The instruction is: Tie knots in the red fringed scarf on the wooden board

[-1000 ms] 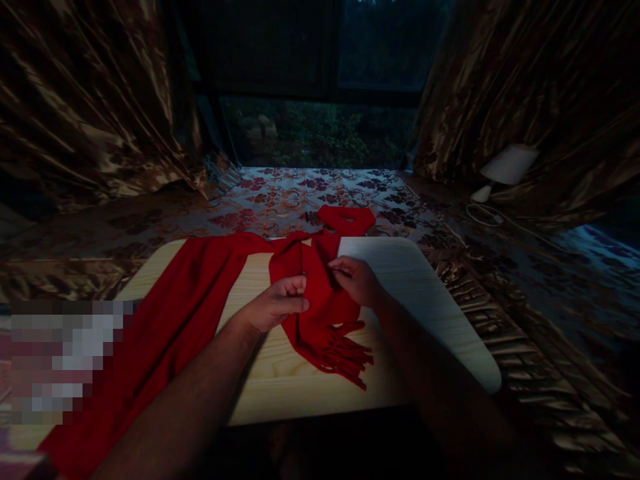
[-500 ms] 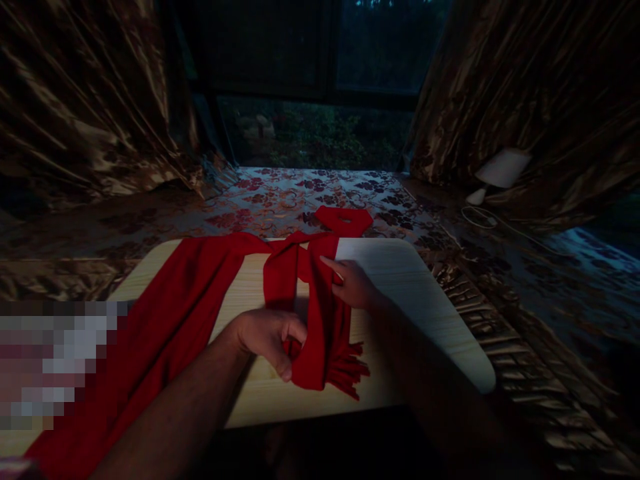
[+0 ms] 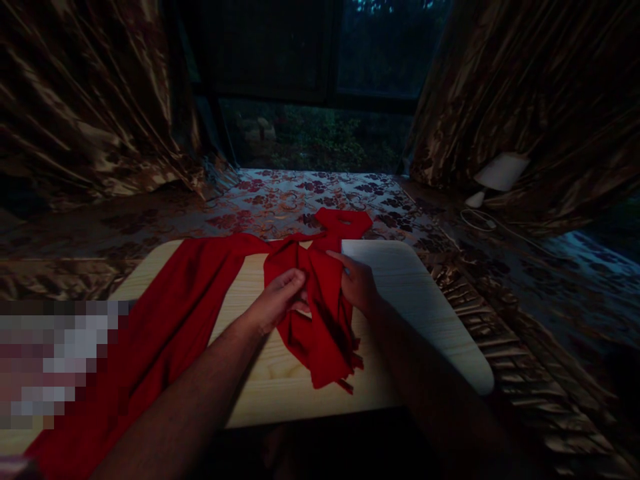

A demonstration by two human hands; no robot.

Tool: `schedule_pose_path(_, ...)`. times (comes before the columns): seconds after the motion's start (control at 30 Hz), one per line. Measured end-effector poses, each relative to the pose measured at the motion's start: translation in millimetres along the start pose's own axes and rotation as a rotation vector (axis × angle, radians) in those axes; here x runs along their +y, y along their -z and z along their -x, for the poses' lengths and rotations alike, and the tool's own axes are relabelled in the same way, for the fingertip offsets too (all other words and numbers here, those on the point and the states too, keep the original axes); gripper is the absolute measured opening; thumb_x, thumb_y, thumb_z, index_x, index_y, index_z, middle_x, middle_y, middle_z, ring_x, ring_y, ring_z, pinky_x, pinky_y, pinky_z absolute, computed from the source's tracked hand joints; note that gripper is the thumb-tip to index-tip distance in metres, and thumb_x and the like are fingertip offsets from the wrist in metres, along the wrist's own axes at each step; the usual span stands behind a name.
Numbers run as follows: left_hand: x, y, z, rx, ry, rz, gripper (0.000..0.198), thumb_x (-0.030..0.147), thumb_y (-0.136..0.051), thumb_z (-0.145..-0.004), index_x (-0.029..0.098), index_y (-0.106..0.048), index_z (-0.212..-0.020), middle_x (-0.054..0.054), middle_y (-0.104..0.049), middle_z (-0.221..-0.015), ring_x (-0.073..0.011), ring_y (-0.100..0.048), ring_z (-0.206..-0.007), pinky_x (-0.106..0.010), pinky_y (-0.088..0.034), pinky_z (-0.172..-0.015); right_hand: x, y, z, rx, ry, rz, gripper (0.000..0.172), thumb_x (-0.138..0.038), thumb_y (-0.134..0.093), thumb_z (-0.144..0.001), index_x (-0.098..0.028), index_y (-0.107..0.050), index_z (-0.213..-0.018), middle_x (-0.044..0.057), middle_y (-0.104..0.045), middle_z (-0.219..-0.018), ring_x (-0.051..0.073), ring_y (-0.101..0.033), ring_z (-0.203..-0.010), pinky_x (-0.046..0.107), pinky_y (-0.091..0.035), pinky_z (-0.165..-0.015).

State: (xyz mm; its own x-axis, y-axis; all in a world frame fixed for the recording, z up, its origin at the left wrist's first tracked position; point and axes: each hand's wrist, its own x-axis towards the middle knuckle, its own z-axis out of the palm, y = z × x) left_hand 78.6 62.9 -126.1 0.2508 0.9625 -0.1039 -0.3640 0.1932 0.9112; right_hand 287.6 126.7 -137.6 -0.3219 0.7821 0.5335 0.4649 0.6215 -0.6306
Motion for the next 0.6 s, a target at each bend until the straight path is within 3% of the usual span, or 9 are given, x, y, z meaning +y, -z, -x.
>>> schedule_pose_path(0.1,1.3,-0.7,-4.2,0.118,-0.054,0.109,0.053,0.057,-0.084,-0.071,0.015,-0.066,-0.098,-0.005,-0.073,-0.089,-0.0155,-0.070,-0.075,-0.023,-0.057,-0.064,-9.8,1.1,1.8,-0.010,0.119,-0.023,0.057,-0.006,-0.040,-0.089,-0.027,-0.065,-0.136,0.004,-0.072,-0.125,0.017,-0.066,-0.115,0.033,-0.049,-0.105)
schedule_pose_path(0.23,1.5,-2.9,-3.2,0.074,-0.047,0.154,0.051,0.051,-0.084,-0.071,0.012,-0.072,-0.102,-0.011,-0.077,-0.091,-0.0247,-0.074,-0.088,-0.033,-0.059,-0.079,-23.3,-5.1,5.1,-0.131,0.292,0.009,0.055,-0.007,-0.042,-0.090,-0.024,-0.066,-0.137,0.008,-0.073,-0.112,0.018,-0.067,-0.101,0.032,-0.054,-0.095)
schedule_pose_path(0.33,2.8,-0.9,1.8,0.041,-0.058,0.096,0.041,0.035,-0.088,-0.067,0.011,-0.076,-0.097,-0.011,-0.078,-0.087,-0.0252,-0.075,-0.083,-0.035,-0.058,-0.083,-25.7,-8.5,6.9,-0.174,0.311,-0.011,0.059,-0.006,-0.045,-0.089,-0.025,-0.061,-0.142,0.008,-0.072,-0.117,0.019,-0.066,-0.105,0.034,-0.052,-0.099)
schedule_pose_path(0.4,5.3,4.0,7.2,-0.073,-0.018,0.026,0.037,0.033,-0.090,-0.064,0.011,-0.077,-0.091,-0.010,-0.078,-0.083,-0.0231,-0.074,-0.074,-0.032,-0.058,-0.078,-21.8,-7.7,7.6,-0.170,0.241,-0.050,0.064,-0.007,-0.048,-0.087,-0.024,-0.054,-0.148,0.008,-0.069,-0.129,0.020,-0.066,-0.113,0.035,-0.051,-0.102)
schedule_pose_path(0.5,11.1,11.8,17.5,-0.360,0.112,-0.089,0.039,0.039,-0.091,-0.060,0.011,-0.079,-0.086,-0.009,-0.078,-0.082,-0.0220,-0.072,-0.071,-0.030,-0.058,-0.075,-10.0,-4.7,8.0,-0.216,0.098,-0.069,0.069,-0.010,-0.057,-0.085,-0.025,-0.049,-0.152,0.008,-0.066,-0.137,0.022,-0.065,-0.119,0.035,-0.051,-0.104)
schedule_pose_path(0.6,16.9,13.7,25.7,-0.620,0.242,-0.192,0.041,0.044,-0.090,-0.062,0.013,-0.080,-0.087,-0.009,-0.079,-0.086,-0.0236,-0.072,-0.075,-0.031,-0.058,-0.078,1.6,-4.3,7.7,-0.283,0.022,-0.060,0.064,-0.014,-0.059,-0.086,-0.026,-0.053,-0.148,0.006,-0.065,-0.139,0.022,-0.065,-0.122,0.036,-0.051,-0.105)
